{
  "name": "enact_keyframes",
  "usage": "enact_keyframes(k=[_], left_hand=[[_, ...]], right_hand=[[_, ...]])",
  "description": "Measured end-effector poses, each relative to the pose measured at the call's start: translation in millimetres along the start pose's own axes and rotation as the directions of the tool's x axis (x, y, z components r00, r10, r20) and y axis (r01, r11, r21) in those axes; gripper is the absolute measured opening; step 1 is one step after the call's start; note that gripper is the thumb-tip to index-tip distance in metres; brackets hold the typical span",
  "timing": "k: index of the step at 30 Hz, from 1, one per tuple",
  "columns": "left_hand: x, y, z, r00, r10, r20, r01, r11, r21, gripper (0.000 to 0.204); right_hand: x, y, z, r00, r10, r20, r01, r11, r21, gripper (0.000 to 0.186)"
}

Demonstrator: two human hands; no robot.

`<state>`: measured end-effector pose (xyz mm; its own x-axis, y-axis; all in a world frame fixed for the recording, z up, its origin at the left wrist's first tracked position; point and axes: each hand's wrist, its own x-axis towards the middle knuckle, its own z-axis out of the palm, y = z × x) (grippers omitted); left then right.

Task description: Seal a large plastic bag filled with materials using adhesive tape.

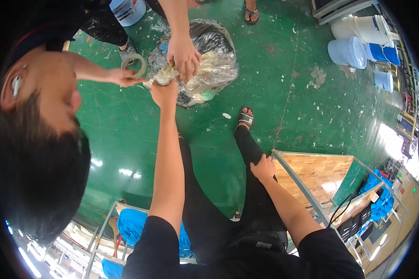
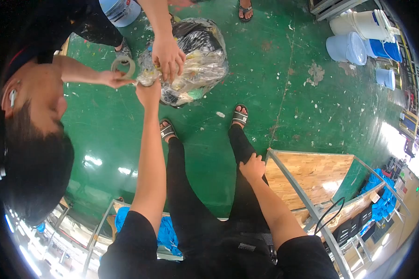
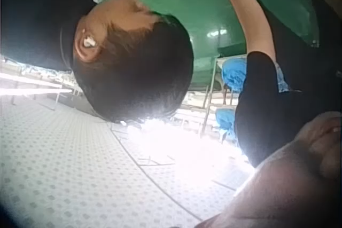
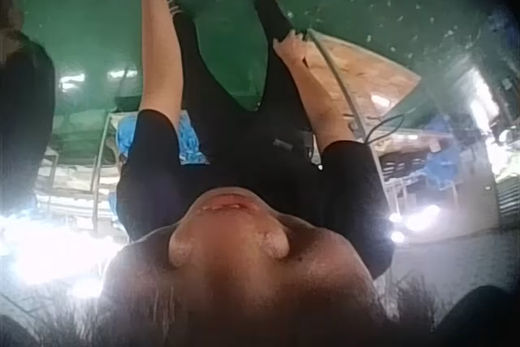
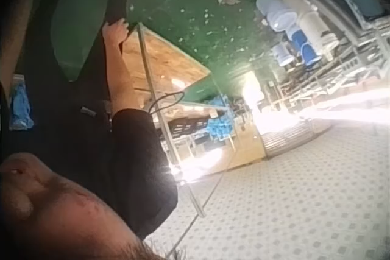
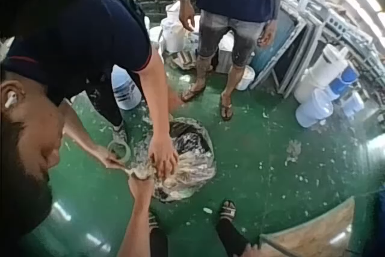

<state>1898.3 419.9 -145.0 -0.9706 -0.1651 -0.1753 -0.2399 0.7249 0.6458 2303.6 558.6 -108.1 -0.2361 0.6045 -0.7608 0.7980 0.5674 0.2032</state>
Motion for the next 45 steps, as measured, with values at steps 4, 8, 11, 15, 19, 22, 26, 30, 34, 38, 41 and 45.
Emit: enact_keyframes(k=[4, 8, 11, 15, 19, 22, 26, 30, 34, 38, 41, 45], left_hand=[[12.4, 3.8, -8.0, 1.0, -0.009, -0.007, 0.008, 1.0, -0.021, 0.045], [9.6, 1.3, -5.4, 0.999, 0.033, -0.021, -0.033, 0.999, 0.0, 0.046], [9.1, 1.2, -5.1, 0.997, 0.046, -0.065, -0.05, 0.997, -0.053, 0.046], [15.2, 2.5, -7.6, 0.99, 0.113, -0.082, -0.115, 0.993, -0.014, 0.047], [17.8, 1.5, -5.0, 0.99, 0.131, -0.058, -0.131, 0.991, -0.002, 0.046], [19.1, -1.4, -2.9, 0.982, 0.169, -0.079, -0.167, 0.985, 0.039, 0.045], [21.8, -0.5, -1.0, 0.977, 0.193, -0.096, -0.192, 0.981, 0.015, 0.048], [16.8, 6.8, 4.3, 0.98, 0.179, -0.091, -0.182, 0.983, -0.03, 0.048], [1.9, 14.3, 9.1, 0.991, 0.13, -0.02, -0.13, 0.992, 0.004, 0.048], [-9.5, 17.5, 8.5, 0.986, 0.164, -0.011, -0.164, 0.985, -0.061, 0.05], [-11.5, 18.3, 6.8, 0.985, 0.172, -0.015, -0.172, 0.984, -0.053, 0.05], [-10.8, 16.5, 3.1, 0.99, 0.12, -0.072, -0.125, 0.99, -0.062, 0.049]], right_hand=[[2.4, -1.5, 4.7, 1.0, -0.02, -0.022, 0.02, 1.0, 0.0, 0.064], [-0.2, -4.5, 2.8, 1.0, -0.008, -0.013, 0.008, 1.0, -0.011, 0.063], [0.5, -6.6, -0.9, 1.0, 0.001, -0.017, -0.001, 1.0, -0.009, 0.061], [2.5, -10.9, -0.4, 1.0, 0.028, 0.003, -0.028, 0.999, -0.022, 0.061], [3.5, -12.4, 1.8, 1.0, 0.002, -0.027, -0.003, 1.0, -0.025, 0.061], [4.2, -12.3, 1.8, 1.0, -0.008, -0.03, 0.007, 1.0, -0.03, 0.061], [5.5, -14.7, 0.9, 0.999, -0.001, -0.052, -0.002, 0.999, -0.041, 0.06], [4.8, -17.0, 2.0, 1.0, 0.027, -0.01, -0.027, 0.998, -0.055, 0.06], [1.8, -14.8, 2.2, 0.999, 0.034, 0.003, -0.033, 0.998, -0.06, 0.061], [-1.2, -11.3, -0.5, 0.999, 0.045, 0.01, -0.045, 0.998, -0.044, 0.062], [-3.0, -9.3, -3.3, 0.999, 0.047, 0.017, -0.046, 0.999, -0.021, 0.062], [-4.4, -8.1, -5.5, 1.0, 0.021, -0.006, -0.021, 1.0, -0.005, 0.062]])
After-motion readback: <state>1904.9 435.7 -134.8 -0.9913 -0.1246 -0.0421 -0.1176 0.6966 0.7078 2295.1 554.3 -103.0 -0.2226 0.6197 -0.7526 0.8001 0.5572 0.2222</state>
